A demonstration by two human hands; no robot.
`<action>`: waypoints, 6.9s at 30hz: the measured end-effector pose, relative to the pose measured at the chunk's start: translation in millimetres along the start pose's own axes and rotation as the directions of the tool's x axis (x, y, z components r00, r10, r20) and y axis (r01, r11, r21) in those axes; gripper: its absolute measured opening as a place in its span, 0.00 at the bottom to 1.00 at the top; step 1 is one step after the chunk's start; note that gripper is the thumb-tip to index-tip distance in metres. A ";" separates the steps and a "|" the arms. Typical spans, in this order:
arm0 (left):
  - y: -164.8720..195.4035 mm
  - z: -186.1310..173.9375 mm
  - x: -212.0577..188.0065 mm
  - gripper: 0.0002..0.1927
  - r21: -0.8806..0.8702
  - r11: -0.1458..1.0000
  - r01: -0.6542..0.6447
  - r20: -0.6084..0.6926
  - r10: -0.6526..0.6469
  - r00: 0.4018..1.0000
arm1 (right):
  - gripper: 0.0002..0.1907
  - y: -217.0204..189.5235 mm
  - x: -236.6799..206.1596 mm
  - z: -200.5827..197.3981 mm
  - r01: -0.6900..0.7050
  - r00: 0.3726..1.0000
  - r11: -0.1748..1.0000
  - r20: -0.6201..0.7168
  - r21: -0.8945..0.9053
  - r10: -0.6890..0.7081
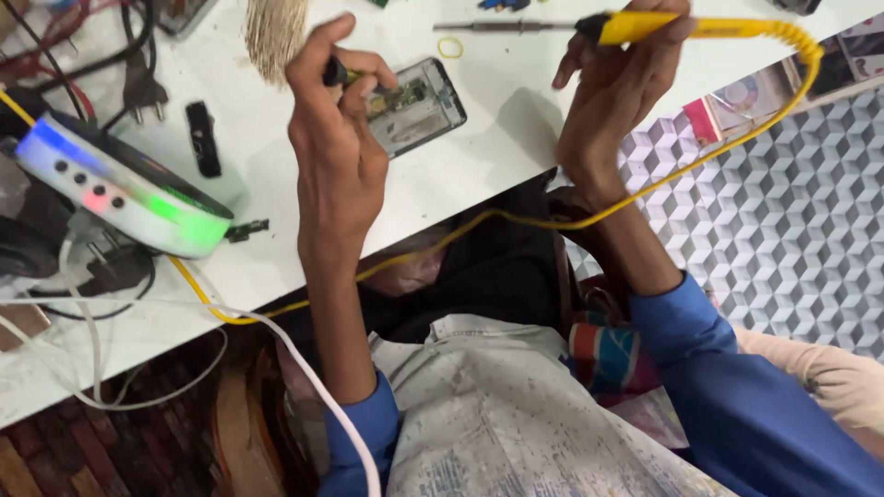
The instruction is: The person uses a soldering iron and a screwdriver to work on the internal circuit board of a disassembled mobile phone. They repeatedly apply the soldering iron to various points on the board while holding the device steady.
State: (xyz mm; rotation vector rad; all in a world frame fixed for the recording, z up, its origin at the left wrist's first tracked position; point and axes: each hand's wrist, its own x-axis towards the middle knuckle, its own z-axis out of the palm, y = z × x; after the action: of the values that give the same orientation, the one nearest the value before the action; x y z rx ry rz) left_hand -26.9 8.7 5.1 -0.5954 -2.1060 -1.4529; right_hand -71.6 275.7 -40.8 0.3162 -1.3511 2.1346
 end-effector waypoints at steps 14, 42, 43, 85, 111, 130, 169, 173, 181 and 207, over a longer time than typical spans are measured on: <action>8.2 -4.1 -12.1 0.10 0.113 0.993 0.041 0.036 -0.046 0.998 | 0.22 -2.5 -15.3 10.9 -0.048 0.997 0.997 -0.066 -0.055 0.045; 17.5 -9.7 -41.3 0.22 -0.002 0.996 0.092 -0.046 -0.092 0.995 | 0.19 -8.9 -14.6 15.0 -0.041 0.999 0.993 -0.005 -0.111 0.040; 17.3 -7.6 -37.1 0.22 -0.014 0.995 0.094 -0.053 -0.095 0.994 | 0.19 -9.5 -13.0 16.6 -0.063 0.998 0.991 -0.028 -0.117 0.060; 11.6 1.6 -20.8 0.28 -0.021 0.987 0.157 -0.012 -0.157 0.987 | 0.23 -22.1 -20.4 34.7 -0.004 0.999 0.899 0.035 -0.437 0.022; 13.0 0.7 -23.4 0.36 -0.050 0.985 0.162 0.005 -0.162 0.987 | 0.15 -41.7 -14.4 46.8 0.182 0.971 0.736 0.236 -0.653 -0.031; 17.4 -1.8 -13.6 0.39 -0.086 0.983 0.161 0.012 -0.160 0.987 | 0.07 -90.6 6.5 117.7 0.467 0.830 0.486 0.556 -0.738 0.046; 17.0 -1.1 -15.0 0.35 -0.005 0.992 0.123 -0.024 -0.123 0.992 | 0.14 -40.0 -19.7 48.1 0.192 0.977 0.843 0.015 -0.503 -0.213; 17.6 -1.3 -16.8 0.36 -0.042 0.988 0.150 0.006 -0.150 0.989 | 0.17 -25.0 -15.2 32.3 0.171 0.981 0.832 0.009 -0.527 -0.196; 15.3 2.0 -21.4 0.34 -0.030 0.987 0.157 -0.033 -0.158 0.987 | 0.20 -13.3 -19.9 25.8 0.276 0.958 0.728 0.115 -0.628 -0.264; 10.6 5.3 -22.0 0.32 -0.034 0.994 0.099 -0.051 -0.101 0.994 | 0.21 -15.8 -24.0 28.1 0.383 0.924 0.647 0.276 -0.659 -0.266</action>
State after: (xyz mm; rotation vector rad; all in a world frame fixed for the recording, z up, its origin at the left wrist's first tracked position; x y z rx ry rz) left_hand -4.2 15.7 -2.8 -0.4636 -2.1025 -1.5419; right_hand -46.1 247.4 -27.9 0.3739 -1.9205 1.1811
